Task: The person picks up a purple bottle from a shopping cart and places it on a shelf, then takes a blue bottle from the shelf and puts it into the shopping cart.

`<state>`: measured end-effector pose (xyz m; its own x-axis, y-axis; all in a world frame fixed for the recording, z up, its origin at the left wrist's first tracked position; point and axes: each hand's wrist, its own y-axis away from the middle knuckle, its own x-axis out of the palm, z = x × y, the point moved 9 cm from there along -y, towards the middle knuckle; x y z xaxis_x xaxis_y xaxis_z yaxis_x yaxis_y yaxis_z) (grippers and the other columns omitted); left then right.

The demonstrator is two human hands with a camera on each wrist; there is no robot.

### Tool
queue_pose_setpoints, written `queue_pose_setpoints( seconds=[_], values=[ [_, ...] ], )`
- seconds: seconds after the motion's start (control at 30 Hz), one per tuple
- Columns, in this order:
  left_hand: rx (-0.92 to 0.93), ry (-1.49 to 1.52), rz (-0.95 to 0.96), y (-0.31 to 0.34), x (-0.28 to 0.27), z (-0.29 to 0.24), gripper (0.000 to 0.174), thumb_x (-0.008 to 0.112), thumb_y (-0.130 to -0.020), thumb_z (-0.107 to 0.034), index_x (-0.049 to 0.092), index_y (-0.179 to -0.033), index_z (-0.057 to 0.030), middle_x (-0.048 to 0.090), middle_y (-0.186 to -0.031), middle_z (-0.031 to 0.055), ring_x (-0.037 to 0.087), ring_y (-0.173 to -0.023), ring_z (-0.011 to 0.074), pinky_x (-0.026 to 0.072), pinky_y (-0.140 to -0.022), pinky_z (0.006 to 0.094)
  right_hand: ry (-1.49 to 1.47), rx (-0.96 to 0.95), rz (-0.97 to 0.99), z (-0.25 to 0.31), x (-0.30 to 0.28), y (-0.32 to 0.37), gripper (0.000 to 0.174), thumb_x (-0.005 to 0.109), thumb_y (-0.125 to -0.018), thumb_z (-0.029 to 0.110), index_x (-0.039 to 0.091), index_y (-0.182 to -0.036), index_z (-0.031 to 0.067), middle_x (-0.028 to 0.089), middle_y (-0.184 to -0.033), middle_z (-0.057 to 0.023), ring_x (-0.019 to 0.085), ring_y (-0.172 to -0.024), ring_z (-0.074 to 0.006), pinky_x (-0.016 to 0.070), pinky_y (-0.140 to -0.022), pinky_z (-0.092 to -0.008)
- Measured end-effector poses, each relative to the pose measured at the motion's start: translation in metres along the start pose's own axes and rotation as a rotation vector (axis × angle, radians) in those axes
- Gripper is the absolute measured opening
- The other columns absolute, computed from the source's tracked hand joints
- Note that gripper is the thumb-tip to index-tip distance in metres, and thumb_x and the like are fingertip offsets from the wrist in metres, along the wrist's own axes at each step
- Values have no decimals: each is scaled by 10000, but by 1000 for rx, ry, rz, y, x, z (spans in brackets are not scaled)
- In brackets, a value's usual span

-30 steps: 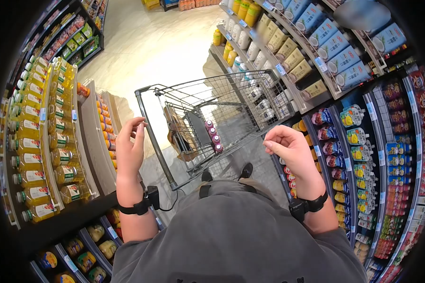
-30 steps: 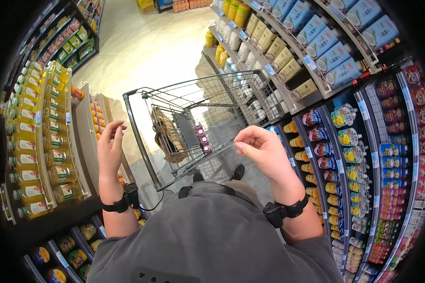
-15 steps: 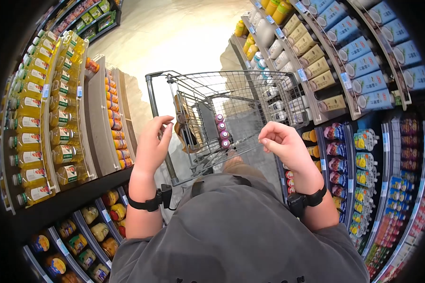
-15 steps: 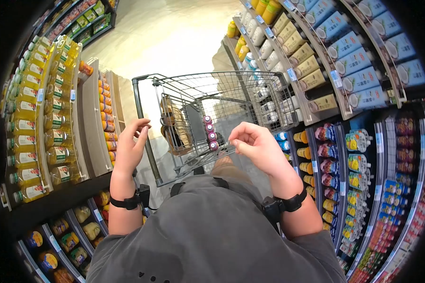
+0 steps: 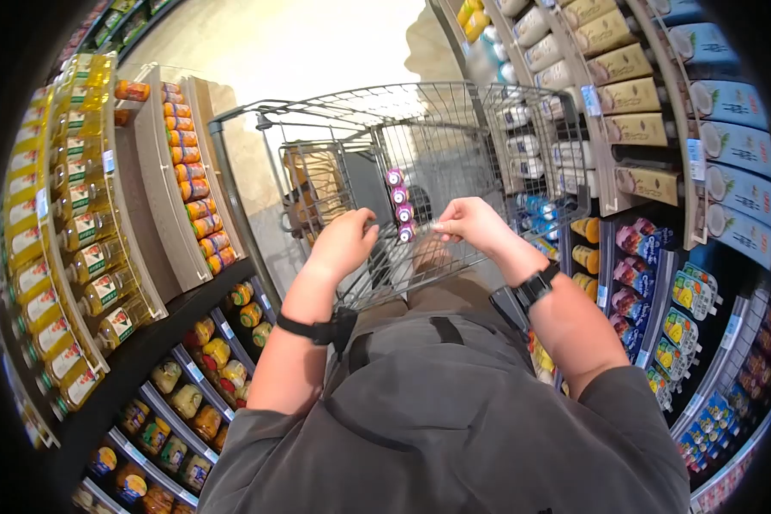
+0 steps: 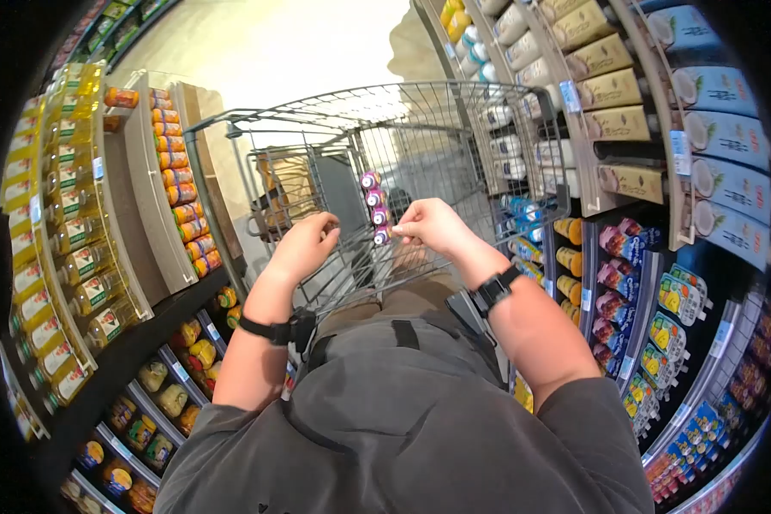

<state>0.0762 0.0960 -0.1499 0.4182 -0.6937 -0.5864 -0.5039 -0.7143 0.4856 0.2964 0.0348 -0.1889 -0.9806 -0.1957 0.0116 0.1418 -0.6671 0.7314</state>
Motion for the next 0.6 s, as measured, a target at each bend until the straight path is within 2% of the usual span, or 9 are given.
queue_pose_setpoints(
  seconds=[0.13, 0.23, 0.3, 0.37, 0.4, 0.5, 0.53, 0.57, 0.6],
  values=[
    [-182, -93, 207, -60, 97, 46, 347, 642, -962, -270, 679, -1193, -14, 726, -1107, 222, 693, -1045, 391, 544, -909, 444, -79, 198, 139, -82, 14, -66, 163, 811, -903, 121, 753, -856, -24, 719, -716, -59, 634, -585, -95, 507, -529, -262],
    [-331, -75, 345, -82, 159, 77, 421, 612, -934, -343, 687, -1192, -18, 710, -1174, 257, 674, -1130, 410, 529, -987, 475, -125, 386, 267, -134, 22, -99, 177, 780, -933, 133, 721, -821, 10, 729, -751, -44, 662, -626, -112, 522, -544, -276],
    [-443, -43, 372, -92, 189, 99, 555, 680, -905, -386, 666, -1246, 51, 699, -1192, 293, 669, -1162, 411, 514, -1018, 444, -121, 455, 236, -157, 21, -114, 217, 758, -953, 143, 726, -774, 24, 723, -715, -42, 653, -584, -116, 518, -515, -285],
    [-488, -22, 423, -101, 218, 119, 618, 680, -881, -398, 649, -1274, 78, 688, -1224, 302, 661, -1179, 420, 505, -1031, 444, 63, 448, 203, -174, 19, -128, 300, 716, -991, 223, 724, -772, 17, 729, -721, -57, 659, -577, -130, 533, -525, -294],
    [-524, 7, 438, -103, 230, 131, 623, 677, -873, -395, 648, -1280, 76, 681, -1233, 309, 658, -1184, 422, 502, -1032, 445, 151, 446, 246, -186, 21, -137, 358, 650, -1029, 297, 722, -831, 8, 737, -752, -76, 679, -593, -152, 551, -536, -318],
    [-562, 27, 416, -108, 249, 148, 631, 671, -855, -396, 649, -1282, 68, 679, -1224, 321, 655, -1184, 426, 501, -1024, 450, 6, 503, 255, -247, 33, -172, 339, 605, -1041, 288, 716, -914, -6, 746, -807, -93, 697, -620, -172, 569, -557, -340],
    [-579, 41, 389, -111, 255, 156, 630, 673, -855, -398, 648, -1286, 62, 679, -1222, 321, 656, -1183, 424, 503, -1018, 451, 119, 430, 307, -258, 35, -186, 273, 577, -1032, 228, 710, -1014, -10, 756, -909, -120, 725, -688, -201, 583, -580, -356],
    [-597, 56, 361, -113, 259, 163, 629, 675, -855, -399, 647, -1289, 55, 680, -1221, 320, 657, -1182, 422, 504, -1012, 451, 111, 439, 313, -288, 38, -202, 273, 577, -1032, 228, 710, -1014, -10, 756, -909, -120, 725, -688, -201, 583, -580, -356],
    [-631, 97, 380, -114, 259, 159, 619, 686, -859, -395, 646, -1291, 47, 684, -1215, 315, 657, -1175, 426, 509, -999, 450, 325, 219, 391, -309, 47, -223, 252, 579, -1018, 213, 710, -1051, -1, 755, -958, -124, 734, -735, -210, 586, -582, -361]
  ],
)
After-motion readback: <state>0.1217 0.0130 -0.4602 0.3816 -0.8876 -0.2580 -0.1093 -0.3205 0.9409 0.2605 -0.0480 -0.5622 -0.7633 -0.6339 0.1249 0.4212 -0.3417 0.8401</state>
